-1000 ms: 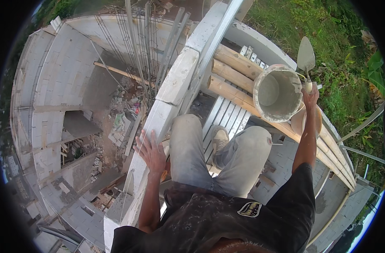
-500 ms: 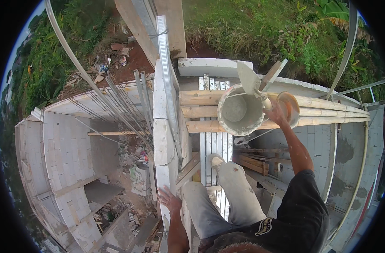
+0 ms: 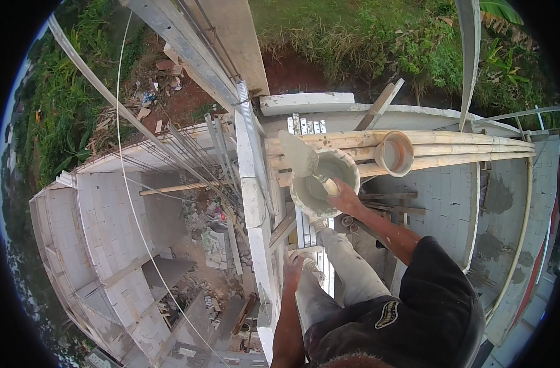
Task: Laying aerated concrete blocks on a wall using a trowel and mortar.
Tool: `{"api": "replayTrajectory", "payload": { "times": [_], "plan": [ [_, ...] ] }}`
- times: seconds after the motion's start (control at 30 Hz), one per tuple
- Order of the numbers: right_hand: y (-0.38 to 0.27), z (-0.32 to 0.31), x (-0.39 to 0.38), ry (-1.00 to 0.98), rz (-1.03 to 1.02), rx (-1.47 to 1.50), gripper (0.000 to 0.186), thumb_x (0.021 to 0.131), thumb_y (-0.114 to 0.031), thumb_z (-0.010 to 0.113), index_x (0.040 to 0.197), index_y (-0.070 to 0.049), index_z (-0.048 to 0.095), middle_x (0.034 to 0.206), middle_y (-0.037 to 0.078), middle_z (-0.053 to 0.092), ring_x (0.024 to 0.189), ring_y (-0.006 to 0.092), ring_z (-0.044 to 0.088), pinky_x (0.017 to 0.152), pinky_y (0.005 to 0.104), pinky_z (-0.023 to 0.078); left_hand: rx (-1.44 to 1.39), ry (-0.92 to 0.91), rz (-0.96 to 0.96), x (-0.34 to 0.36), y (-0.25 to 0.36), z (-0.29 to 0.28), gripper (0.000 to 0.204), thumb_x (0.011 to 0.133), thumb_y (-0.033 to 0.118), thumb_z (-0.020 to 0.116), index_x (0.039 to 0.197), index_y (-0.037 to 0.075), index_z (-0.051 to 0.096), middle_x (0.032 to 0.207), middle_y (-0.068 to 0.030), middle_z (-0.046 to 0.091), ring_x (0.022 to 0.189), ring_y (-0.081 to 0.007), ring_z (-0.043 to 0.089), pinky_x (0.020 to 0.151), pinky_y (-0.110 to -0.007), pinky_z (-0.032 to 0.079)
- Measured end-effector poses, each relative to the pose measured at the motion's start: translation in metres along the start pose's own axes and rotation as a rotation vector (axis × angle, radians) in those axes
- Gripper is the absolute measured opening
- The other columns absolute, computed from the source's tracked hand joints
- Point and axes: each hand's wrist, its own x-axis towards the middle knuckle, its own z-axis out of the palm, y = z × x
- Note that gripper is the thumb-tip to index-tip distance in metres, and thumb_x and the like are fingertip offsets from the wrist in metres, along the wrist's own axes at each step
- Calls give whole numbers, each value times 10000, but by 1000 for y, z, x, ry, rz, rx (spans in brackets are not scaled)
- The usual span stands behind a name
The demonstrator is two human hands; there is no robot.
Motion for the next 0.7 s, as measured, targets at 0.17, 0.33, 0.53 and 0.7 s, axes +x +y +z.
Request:
{"api": "replayTrajectory", "payload": {
  "times": [0.17, 0.33, 0.53, 0.7],
  "plan": [
    [-74, -11, -93, -112, 206, 640, 502, 789, -94, 715, 1223, 60, 517, 881, 81, 654, 778, 153, 639, 725, 297, 527, 168, -116, 303, -27, 64, 41, 874, 866, 154, 709, 1547, 54, 170, 1405, -211, 487, 1281, -313, 496, 1043, -377, 409],
    [-135, 9, -177, -163, 362, 764, 523, 784, -89, 738, 1244, 40, 525, 865, 48, 636, 742, 124, 612, 679, 288, 519, 350, -317, 303, -74, 60, 43, 608, 878, 120, 651, 1424, 16, 403, 1365, -145, 532, 1266, -239, 510, 1020, -370, 412],
    [-151, 5, -195, -300, 254, 638, 524, 776, -97, 757, 1238, 12, 537, 930, 68, 641, 777, 137, 624, 675, 305, 521, -124, -186, 285, -155, 92, 20, 379, 971, 215, 577, 1299, 27, 558, 999, -36, 617, 868, -100, 563, 794, -275, 466],
    [-182, 3, -180, -429, 314, 553, 438, 789, -116, 762, 1148, -9, 536, 935, 85, 651, 737, 155, 647, 650, 303, 548, -303, -8, 133, -164, 92, 1, 425, 1022, 348, 506, 1313, 49, 589, 777, 11, 542, 706, -79, 504, 697, -255, 447]
  ]
}}
